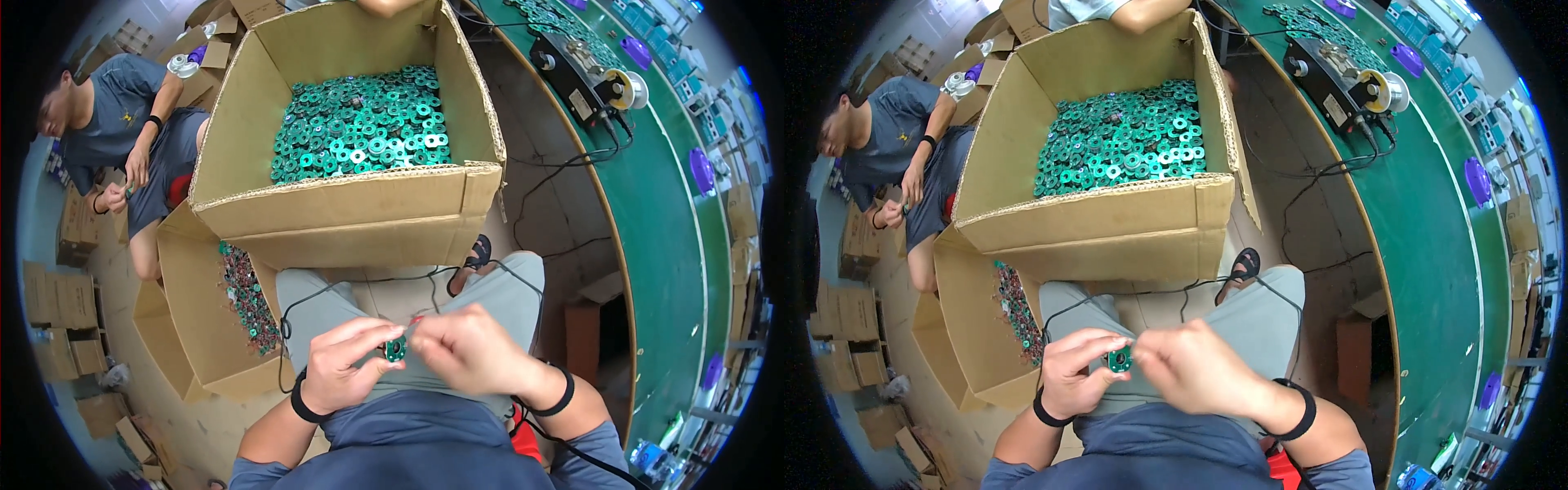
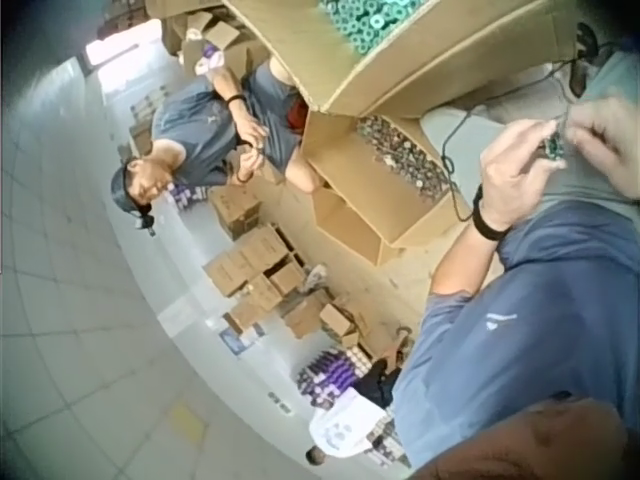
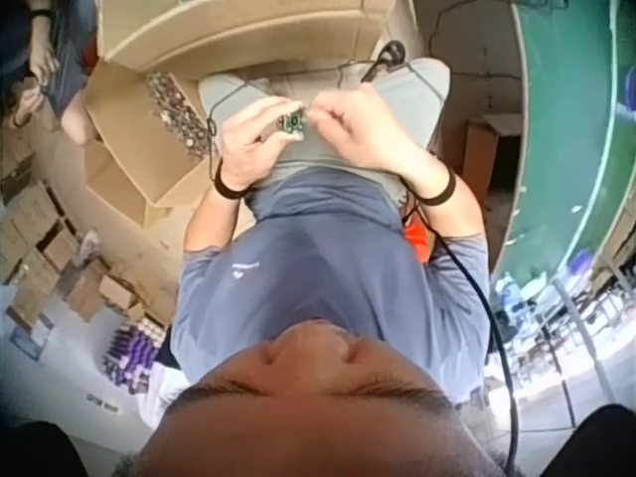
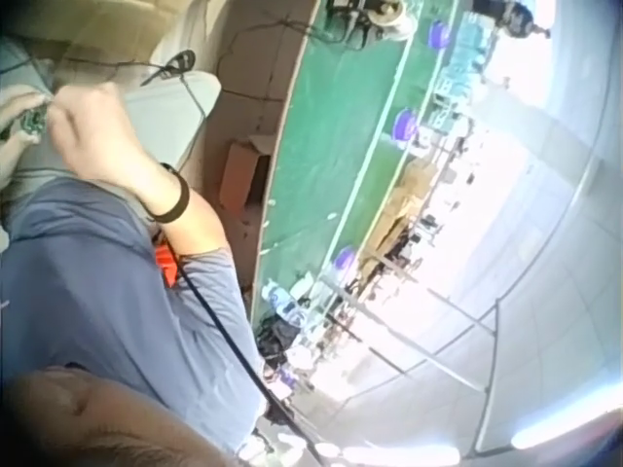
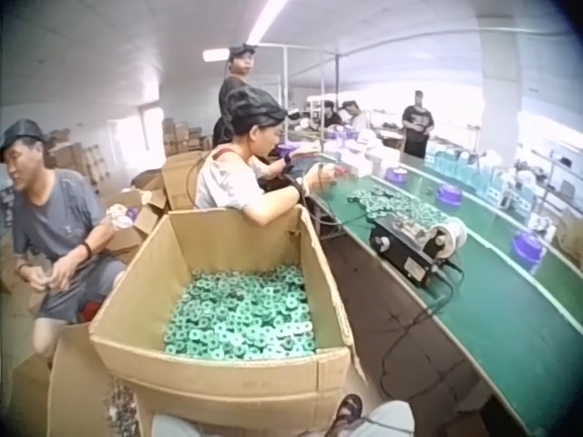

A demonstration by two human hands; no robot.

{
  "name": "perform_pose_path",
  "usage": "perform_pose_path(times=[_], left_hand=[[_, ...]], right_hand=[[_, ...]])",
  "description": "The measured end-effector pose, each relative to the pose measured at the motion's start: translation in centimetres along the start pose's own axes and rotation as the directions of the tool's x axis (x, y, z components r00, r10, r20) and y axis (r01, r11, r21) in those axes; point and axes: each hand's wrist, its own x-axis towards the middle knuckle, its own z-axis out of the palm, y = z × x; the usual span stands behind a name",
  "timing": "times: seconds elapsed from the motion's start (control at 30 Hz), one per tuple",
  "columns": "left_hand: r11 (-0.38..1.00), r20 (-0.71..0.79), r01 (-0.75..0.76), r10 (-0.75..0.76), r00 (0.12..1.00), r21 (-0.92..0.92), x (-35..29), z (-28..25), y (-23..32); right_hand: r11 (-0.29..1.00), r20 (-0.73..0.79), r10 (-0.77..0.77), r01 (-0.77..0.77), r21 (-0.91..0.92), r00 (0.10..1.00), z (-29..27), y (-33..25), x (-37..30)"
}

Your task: The person picks up a green component from a box, threads a wire through its center, and places the assembly into a separate cardboard box.

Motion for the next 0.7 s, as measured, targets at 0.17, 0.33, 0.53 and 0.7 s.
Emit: perform_pose_path(times=[0.17,0.33,0.53,0.7], left_hand=[[0.999,0.022,0.029,-0.029,0.999,-0.019,0.0,-0.1,0.4],[1.0,-0.013,-0.014,0.013,1.0,-0.008,0.1,-0.3,0.9],[0.999,0.029,0.01,-0.009,1.0,-0.034,-0.1,-0.1,0.9],[0.997,-0.004,0.01,-0.01,1.0,-0.072,-0.2,-0.1,0.3]], right_hand=[[0.996,0.013,0.076,-0.077,0.04,0.997,0.1,0.3,-0.5],[0.999,-0.024,0.047,-0.047,0.015,0.999,0.1,0.1,-0.7],[0.995,0.037,0.097,-0.097,0.022,0.995,0.3,0.0,-1.0],[0.997,0.041,-0.039,0.036,0.062,0.998,0.5,-0.4,-1.1]])
